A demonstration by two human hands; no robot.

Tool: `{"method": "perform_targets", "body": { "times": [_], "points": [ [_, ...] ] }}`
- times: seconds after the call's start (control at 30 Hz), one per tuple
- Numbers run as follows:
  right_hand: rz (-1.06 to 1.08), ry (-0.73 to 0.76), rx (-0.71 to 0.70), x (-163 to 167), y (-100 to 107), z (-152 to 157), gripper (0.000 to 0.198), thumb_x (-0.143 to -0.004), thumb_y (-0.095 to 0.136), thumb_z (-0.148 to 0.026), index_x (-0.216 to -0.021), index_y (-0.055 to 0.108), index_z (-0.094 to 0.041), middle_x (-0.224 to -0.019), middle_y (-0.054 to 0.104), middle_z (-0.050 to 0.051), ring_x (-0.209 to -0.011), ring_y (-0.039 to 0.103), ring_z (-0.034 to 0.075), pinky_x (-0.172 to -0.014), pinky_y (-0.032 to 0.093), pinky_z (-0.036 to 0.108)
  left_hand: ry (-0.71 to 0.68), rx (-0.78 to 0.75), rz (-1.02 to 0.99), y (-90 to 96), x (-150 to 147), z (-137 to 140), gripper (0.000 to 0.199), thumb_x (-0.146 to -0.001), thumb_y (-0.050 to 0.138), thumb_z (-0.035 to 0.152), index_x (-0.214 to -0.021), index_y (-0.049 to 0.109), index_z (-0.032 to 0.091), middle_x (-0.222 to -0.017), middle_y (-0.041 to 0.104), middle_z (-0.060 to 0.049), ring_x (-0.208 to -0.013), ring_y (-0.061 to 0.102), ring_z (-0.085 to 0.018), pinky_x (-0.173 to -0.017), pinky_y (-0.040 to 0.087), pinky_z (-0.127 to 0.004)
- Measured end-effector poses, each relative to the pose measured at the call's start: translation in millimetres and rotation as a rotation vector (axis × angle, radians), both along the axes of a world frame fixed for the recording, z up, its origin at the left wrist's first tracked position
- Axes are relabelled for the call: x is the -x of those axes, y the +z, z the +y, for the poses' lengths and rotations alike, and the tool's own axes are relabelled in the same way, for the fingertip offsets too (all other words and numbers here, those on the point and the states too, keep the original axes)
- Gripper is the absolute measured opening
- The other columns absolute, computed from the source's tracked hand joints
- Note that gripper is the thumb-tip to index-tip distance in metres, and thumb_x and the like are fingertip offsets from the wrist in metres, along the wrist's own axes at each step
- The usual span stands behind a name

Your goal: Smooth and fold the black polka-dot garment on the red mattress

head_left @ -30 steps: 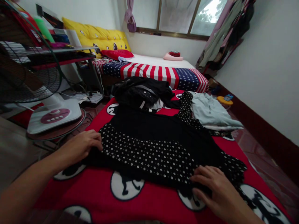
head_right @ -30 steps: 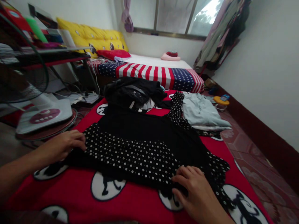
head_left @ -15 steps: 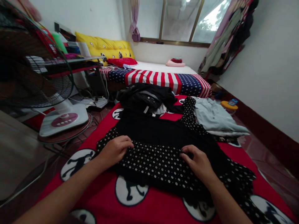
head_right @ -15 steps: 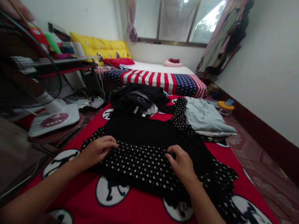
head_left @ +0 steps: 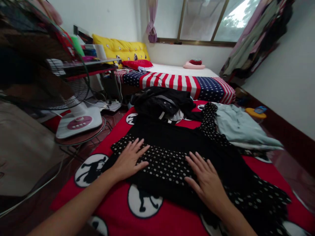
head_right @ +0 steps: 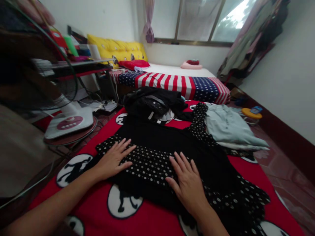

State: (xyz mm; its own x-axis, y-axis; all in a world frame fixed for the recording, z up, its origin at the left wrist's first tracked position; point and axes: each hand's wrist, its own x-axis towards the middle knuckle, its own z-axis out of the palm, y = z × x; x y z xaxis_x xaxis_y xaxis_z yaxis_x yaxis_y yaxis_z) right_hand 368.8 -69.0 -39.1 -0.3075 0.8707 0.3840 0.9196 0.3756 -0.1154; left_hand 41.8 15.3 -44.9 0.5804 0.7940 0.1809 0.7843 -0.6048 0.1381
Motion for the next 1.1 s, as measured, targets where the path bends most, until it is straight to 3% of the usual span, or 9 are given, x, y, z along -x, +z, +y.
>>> {"method": "perform_targets", "body": {
  "times": [0.13,0.23,0.37,0.43,0.53,0.67,0.77,0.93,1.1],
  "points": [
    [-0.051,-0.069,0.208,3.7,-8.1,-8.4,0.064,-0.09,0.055,-0.047,-0.147,0.034,-0.029,-0.156,0.03,0.007,-0.144,0.025,0.031,-0.11,0.028,0.06,0.05,-0.106,0.041,-22.0,23.8,5.6,0.068,-0.089,0.048,0.056,-0.149,0.031,0.028,-0.157,0.029,-0.012,-0.143,0.024,-0.037,-0.11,0.026,-0.064],
    [0.02,-0.145,0.22,0.9,-2.1,-21.9,0.067,-0.089,0.057,-0.043,-0.148,0.033,-0.024,-0.159,0.022,0.01,-0.146,0.018,0.03,-0.113,0.024,0.058,-0.027,-0.14,-0.02,-40.5,39.4,12.8,0.067,-0.091,0.045,0.051,-0.151,0.022,0.032,-0.157,0.029,-0.01,-0.142,0.027,-0.04,-0.106,0.028,-0.069],
    [0.067,-0.239,0.161,-4.9,1.7,-48.8,0.068,-0.089,0.058,-0.034,-0.149,0.031,-0.023,-0.159,0.018,0.011,-0.147,0.013,0.03,-0.115,0.019,0.059,-0.071,-0.112,-0.196,-45.1,35.5,17.1,0.061,-0.089,0.043,0.051,-0.146,0.021,0.053,-0.159,0.016,0.014,-0.139,0.031,-0.043,-0.106,0.027,-0.074],
    [0.088,-0.203,0.209,-9.4,1.3,-59.3,0.067,-0.088,0.06,-0.037,-0.148,0.034,-0.024,-0.157,0.025,0.012,-0.146,0.02,0.031,-0.114,0.019,0.06,-0.13,-0.084,-0.271,-35.5,14.6,14.1,0.056,-0.089,0.042,0.048,-0.142,0.025,0.058,-0.158,0.015,0.021,-0.139,0.033,-0.039,-0.111,0.024,-0.071],
    [0.303,-0.15,0.224,-17.0,6.1,-66.7,0.048,-0.09,0.058,-0.036,-0.136,0.051,-0.025,-0.15,0.042,0.01,-0.139,0.037,0.027,-0.114,0.027,0.055,-0.319,0.002,-0.355,-15.4,-37.7,5.7,0.049,-0.092,0.045,0.039,-0.14,0.038,0.049,-0.155,0.031,0.012,-0.137,0.04,-0.032,-0.113,0.032,-0.061],
    [0.697,-0.286,-0.088,-35.8,24.5,-76.8,0.026,-0.091,0.05,-0.02,-0.11,0.066,-0.025,-0.121,0.066,0.007,-0.113,0.061,0.021,-0.1,0.047,0.04,-0.581,0.088,-0.454,3.8,-113.8,-9.7,0.04,-0.094,0.048,0.029,-0.133,0.052,0.035,-0.142,0.053,0.0,-0.13,0.05,-0.024,-0.113,0.038,-0.047],
    [0.756,-0.519,-0.283,-65.5,33.1,-92.6,0.027,-0.083,0.048,-0.012,-0.099,0.067,-0.023,-0.104,0.069,0.006,-0.103,0.063,0.021,-0.096,0.047,0.04,-0.682,0.152,-0.477,10.8,-154.3,-24.5,0.035,-0.096,0.045,0.025,-0.128,0.058,0.03,-0.131,0.062,-0.002,-0.121,0.058,-0.019,-0.109,0.043,-0.04],
    [0.967,-0.617,0.032,-115.7,22.8,-111.1,0.043,-0.071,0.059,-0.018,-0.114,0.06,-0.022,-0.115,0.067,0.009,-0.107,0.063,0.023,-0.087,0.051,0.038,-0.733,0.252,-0.402,8.4,-189.2,-48.1,0.045,-0.083,0.066,0.033,-0.128,0.058,0.029,-0.128,0.063,-0.005,-0.116,0.059,-0.024,-0.099,0.05,-0.041],
    [0.986,-0.601,0.239,-119.0,12.5,-102.5,0.061,-0.067,0.067,-0.022,-0.127,0.056,-0.022,-0.11,0.068,0.005,-0.096,0.064,0.02,-0.083,0.051,0.034,-0.641,0.212,-0.364,-8.0,-201.4,-55.5,0.053,-0.076,0.07,0.026,-0.128,0.057,0.03,-0.128,0.06,-0.007,-0.116,0.055,-0.029,-0.096,0.048,-0.048]
  ]
}}
